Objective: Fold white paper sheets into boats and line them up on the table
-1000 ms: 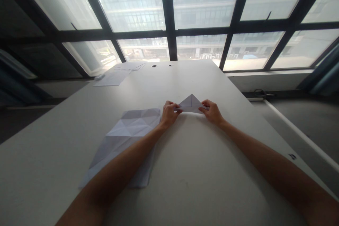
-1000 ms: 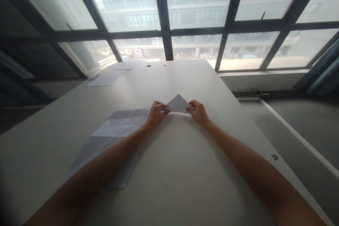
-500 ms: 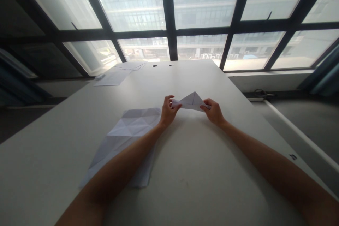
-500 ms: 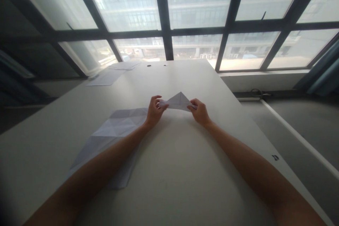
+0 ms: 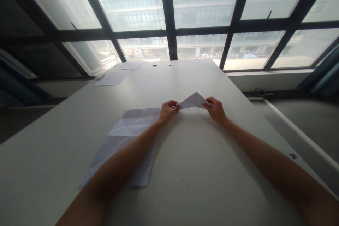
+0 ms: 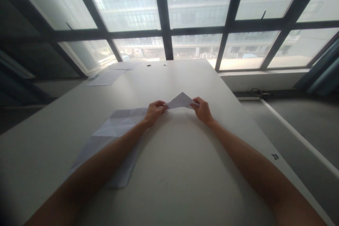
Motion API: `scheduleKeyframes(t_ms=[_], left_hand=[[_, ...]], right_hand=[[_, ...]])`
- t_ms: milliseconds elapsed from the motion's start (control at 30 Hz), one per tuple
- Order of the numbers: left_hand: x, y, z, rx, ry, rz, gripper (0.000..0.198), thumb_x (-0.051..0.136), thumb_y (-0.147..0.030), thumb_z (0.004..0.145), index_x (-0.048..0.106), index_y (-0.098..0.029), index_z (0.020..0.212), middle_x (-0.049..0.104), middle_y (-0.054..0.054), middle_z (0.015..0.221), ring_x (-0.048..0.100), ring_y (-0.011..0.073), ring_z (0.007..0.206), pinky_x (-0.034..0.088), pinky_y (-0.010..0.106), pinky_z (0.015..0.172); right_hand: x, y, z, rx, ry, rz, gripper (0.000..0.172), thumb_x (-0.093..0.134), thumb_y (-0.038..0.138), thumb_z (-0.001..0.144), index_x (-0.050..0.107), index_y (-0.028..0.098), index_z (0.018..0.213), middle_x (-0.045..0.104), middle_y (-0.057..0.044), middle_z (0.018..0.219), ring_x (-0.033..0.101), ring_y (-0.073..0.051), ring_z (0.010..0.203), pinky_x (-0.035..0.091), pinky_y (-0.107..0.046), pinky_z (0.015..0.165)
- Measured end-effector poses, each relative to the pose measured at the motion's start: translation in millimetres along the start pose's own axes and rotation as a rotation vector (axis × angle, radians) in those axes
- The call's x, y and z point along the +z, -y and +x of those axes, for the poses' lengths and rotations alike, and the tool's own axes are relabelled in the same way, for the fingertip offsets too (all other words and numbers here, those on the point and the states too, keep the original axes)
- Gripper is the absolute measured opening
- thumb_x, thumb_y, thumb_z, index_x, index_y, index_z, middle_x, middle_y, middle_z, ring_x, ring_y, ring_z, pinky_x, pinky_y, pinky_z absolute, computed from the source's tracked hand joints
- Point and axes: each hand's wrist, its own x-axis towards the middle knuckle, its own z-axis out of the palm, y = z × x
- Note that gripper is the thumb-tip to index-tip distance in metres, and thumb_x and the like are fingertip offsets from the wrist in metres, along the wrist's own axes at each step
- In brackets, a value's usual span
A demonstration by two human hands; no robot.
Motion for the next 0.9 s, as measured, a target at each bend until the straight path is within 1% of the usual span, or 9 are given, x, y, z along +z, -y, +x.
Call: scheduleKeyframes(t_ms=[100,167,367,467,533,633,733,800,900], left_hand=[[0.9,-2.0,-2.0,0.059,-0.033,0.073,0.020,0.073,-0.032,0.071,0.066,-0.015,0.080,0.069,0.002,0.078,0.063,0.0126,0.064,0.048,0.022,0.057],[1.6,-3.4,-2.6,0.075,-0.013,0.081,0.019,0.073,-0.031,0.071,0.067,-0.015,0.081,0.070,0.003,0.080,0.066,0.0144,0.067,0.050,0.023,0.057],[4.3,-4.7,-3.6,0.123,0.112,0.012,0.036,0.069,-0.046,0.083,0.072,-0.013,0.097,0.074,0.010,0.089,0.073,0.0222,0.085,0.058,0.034,0.080],[5.6,-3.2,-4.0,0.219,0.150,0.050,0.040,0.075,-0.043,0.078,0.072,-0.014,0.106,0.072,0.011,0.107,0.071,0.0211,0.091,0.058,0.035,0.085],[6.0,-2.1,-3.8,0.266,0.151,0.079,0.041,0.078,-0.038,0.075,0.072,-0.015,0.108,0.071,0.010,0.111,0.071,0.0196,0.090,0.058,0.033,0.084],[5.0,-1.1,-2.7,0.305,0.076,0.192,0.025,0.070,-0.035,0.082,0.074,-0.015,0.095,0.074,0.007,0.093,0.069,0.0178,0.081,0.057,0.030,0.078],[3.8,0.0,-0.5,0.295,0.025,0.224,0.027,0.062,-0.039,0.088,0.073,-0.015,0.081,0.072,0.004,0.075,0.067,0.0170,0.072,0.054,0.028,0.071],[3.9,1.3,1.4,0.258,0.014,0.119,0.027,0.064,-0.042,0.087,0.070,-0.015,0.086,0.071,0.003,0.073,0.067,0.0164,0.070,0.054,0.027,0.068],[4.8,2.7,3.4,0.179,0.000,-0.065,0.033,0.068,-0.042,0.083,0.061,-0.017,0.102,0.071,0.002,0.074,0.068,0.0153,0.067,0.055,0.027,0.066]], right_hand=[[0.6,-0.4,-0.7,-0.008,0.020,0.003,0.017,0.063,0.035,0.082,0.065,0.019,0.088,0.068,-0.003,0.083,0.063,-0.022,0.081,0.048,-0.034,0.077],[0.8,-0.3,-0.7,0.001,0.020,0.006,0.017,0.063,0.035,0.081,0.065,0.019,0.088,0.068,-0.003,0.083,0.063,-0.021,0.080,0.048,-0.034,0.076],[1.5,-6.2,1.8,0.048,-0.036,0.079,0.017,0.065,0.032,0.079,0.065,0.017,0.086,0.069,-0.004,0.082,0.063,-0.021,0.078,0.049,-0.034,0.074],[2.6,-11.7,2.5,0.070,-0.050,0.108,0.017,0.065,0.032,0.079,0.066,0.017,0.086,0.070,-0.005,0.083,0.064,-0.022,0.079,0.049,-0.033,0.073],[3.2,-13.9,2.5,0.077,-0.051,0.121,0.017,0.065,0.032,0.079,0.066,0.017,0.087,0.070,-0.005,0.083,0.064,-0.022,0.080,0.050,-0.033,0.073],[3.5,-13.3,1.9,0.072,-0.045,0.117,0.019,0.066,0.034,0.078,0.066,0.017,0.087,0.070,-0.005,0.083,0.064,-0.022,0.079,0.050,-0.034,0.073],[3.3,-9.3,0.9,0.050,-0.011,0.104,0.020,0.066,0.036,0.079,0.065,0.018,0.087,0.070,-0.004,0.083,0.064,-0.022,0.079,0.050,-0.033,0.073],[3.3,-6.6,0.2,0.034,0.009,0.091,0.019,0.066,0.035,0.080,0.065,0.018,0.087,0.069,-0.004,0.082,0.063,-0.022,0.079,0.049,-0.033,0.073],[3.3,-4.3,-0.7,0.018,0.023,0.073,0.017,0.065,0.034,0.081,0.065,0.018,0.086,0.068,-0.003,0.082,0.063,-0.021,0.079,0.048,-0.033,0.074]])
